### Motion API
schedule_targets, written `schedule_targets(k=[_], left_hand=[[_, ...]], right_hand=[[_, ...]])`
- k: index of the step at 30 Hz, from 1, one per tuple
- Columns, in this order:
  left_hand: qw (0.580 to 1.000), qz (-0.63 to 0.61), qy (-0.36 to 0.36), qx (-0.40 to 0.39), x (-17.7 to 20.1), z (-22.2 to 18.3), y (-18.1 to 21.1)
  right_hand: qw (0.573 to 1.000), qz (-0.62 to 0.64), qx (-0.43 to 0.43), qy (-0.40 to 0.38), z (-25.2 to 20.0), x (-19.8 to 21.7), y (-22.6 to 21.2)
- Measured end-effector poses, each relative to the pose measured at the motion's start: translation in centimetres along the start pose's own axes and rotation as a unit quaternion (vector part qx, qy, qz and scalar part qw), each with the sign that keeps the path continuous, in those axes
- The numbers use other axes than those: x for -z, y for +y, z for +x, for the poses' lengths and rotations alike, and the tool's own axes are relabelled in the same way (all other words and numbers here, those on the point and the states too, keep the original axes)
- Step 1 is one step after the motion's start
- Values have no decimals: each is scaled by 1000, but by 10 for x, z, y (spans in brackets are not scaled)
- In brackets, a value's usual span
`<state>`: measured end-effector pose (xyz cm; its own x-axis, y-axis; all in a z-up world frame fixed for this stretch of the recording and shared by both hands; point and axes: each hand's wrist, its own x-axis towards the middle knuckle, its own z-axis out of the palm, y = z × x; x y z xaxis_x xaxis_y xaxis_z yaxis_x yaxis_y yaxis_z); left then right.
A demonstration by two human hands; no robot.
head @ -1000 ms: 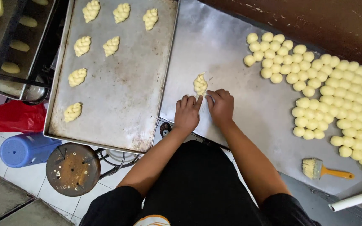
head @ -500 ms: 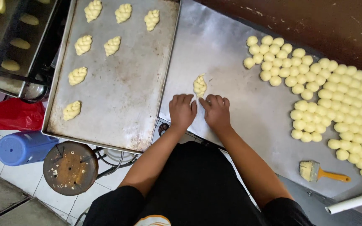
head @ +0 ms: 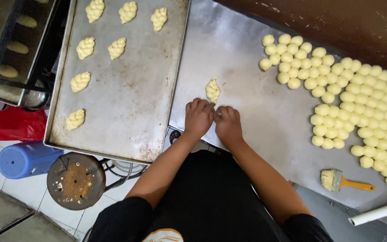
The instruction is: Rolling small dough balls into long strips and braiding them into loaves on a metal table.
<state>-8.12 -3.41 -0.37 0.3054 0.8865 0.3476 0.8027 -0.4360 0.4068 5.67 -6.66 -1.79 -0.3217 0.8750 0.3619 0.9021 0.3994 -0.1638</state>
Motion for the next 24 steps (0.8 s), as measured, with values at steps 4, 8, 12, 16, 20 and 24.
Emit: schedule_targets(k=[4,8,12,16,20,24], left_hand=[[1000,17,4,-16,8,-8,-3],[1000,5,6,-8,2,-12,-7],[1000,5,-7,1,5,-14,-5],[1000,1,-23,13,12,-18,2],[998,-27,-3,63,15,-22,7],[992,12,14,122,17,-11,18]], right_hand=[[991,81,-108,-8,9,4,6],[987,62,-147,15,19,-13,10],[996,8,-59,70,18,-24,14],[996,-60,52,36,17,2,11],[987,-90,74,-108,10,14,14],[976,-1,74,-203,-6,12,27]])
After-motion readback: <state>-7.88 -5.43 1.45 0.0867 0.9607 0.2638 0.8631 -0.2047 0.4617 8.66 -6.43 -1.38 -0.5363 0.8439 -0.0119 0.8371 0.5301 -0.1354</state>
